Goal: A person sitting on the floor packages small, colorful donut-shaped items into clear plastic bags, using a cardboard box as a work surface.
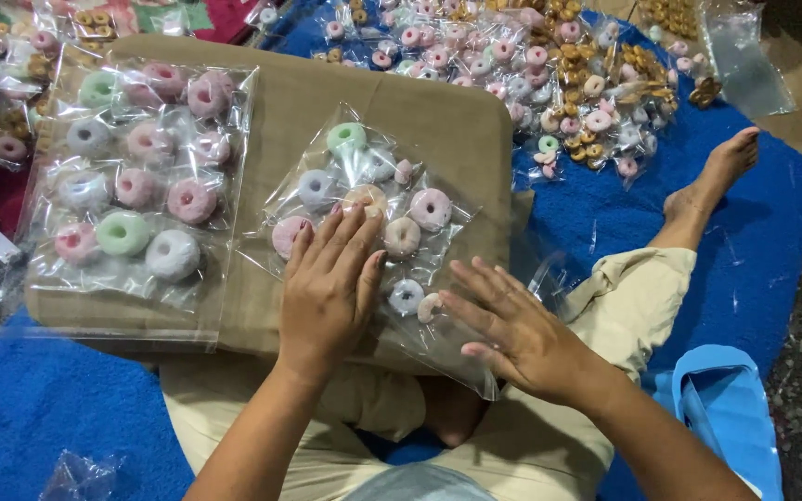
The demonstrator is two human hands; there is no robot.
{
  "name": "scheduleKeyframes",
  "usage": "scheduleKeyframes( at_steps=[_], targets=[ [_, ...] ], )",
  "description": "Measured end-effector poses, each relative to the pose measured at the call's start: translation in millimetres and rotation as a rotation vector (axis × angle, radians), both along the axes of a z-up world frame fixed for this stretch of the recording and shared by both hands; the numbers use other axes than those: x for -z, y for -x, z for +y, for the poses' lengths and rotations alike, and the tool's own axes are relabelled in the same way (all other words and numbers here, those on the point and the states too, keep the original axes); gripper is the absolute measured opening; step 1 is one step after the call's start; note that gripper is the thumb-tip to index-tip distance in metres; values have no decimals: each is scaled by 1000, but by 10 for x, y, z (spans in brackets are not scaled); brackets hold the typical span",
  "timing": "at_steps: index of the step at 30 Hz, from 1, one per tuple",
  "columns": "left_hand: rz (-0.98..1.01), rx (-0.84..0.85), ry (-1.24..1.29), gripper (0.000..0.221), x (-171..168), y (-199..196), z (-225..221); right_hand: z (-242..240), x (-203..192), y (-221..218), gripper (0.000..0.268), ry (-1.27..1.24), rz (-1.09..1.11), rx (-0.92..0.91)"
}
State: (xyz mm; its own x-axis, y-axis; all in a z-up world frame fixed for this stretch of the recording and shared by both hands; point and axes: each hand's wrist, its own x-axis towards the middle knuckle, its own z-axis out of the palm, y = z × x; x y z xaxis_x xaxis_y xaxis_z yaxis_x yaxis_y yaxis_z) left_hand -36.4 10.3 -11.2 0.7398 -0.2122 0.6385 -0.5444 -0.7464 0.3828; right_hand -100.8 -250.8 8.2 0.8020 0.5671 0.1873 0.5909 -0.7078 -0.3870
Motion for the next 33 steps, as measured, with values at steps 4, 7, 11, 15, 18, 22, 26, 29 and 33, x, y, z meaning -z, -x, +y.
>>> scheduleKeyframes(
  at_steps=[4, 7, 11, 15, 18, 22, 26, 29, 33],
  targets=[
    [16, 7, -8, 39, -1, -7, 10, 102, -97, -154, 62, 53, 89, -62],
    [28, 17, -1, 40, -10, 1, 15, 194, -128, -267, 64, 64, 77, -109],
    [54, 30, 19, 41, -32, -3, 30, 266, 34, -358, 65, 145, -87, -75],
    [106, 55, 54, 42, -63, 1, 35, 262, 236, -397, 64, 106, -254, -22],
    [141, 74, 103, 44, -30, -3, 61, 340, 92, -366, 65, 34, -229, -47],
    [168, 82, 146, 46, -39, 1, 56, 350, 160, -412, 68, 24, -237, -65],
    [169, 85, 136, 46, -43, -5, 57, 400, 98, -438, 71, 27, -191, -60],
    [159, 84, 116, 46, -27, 2, 57, 453, 62, -439, 72, 49, -165, -54],
    [128, 74, 84, 46, 0, -12, 61, 464, 73, -448, 68, 52, -202, -60]
  ],
)
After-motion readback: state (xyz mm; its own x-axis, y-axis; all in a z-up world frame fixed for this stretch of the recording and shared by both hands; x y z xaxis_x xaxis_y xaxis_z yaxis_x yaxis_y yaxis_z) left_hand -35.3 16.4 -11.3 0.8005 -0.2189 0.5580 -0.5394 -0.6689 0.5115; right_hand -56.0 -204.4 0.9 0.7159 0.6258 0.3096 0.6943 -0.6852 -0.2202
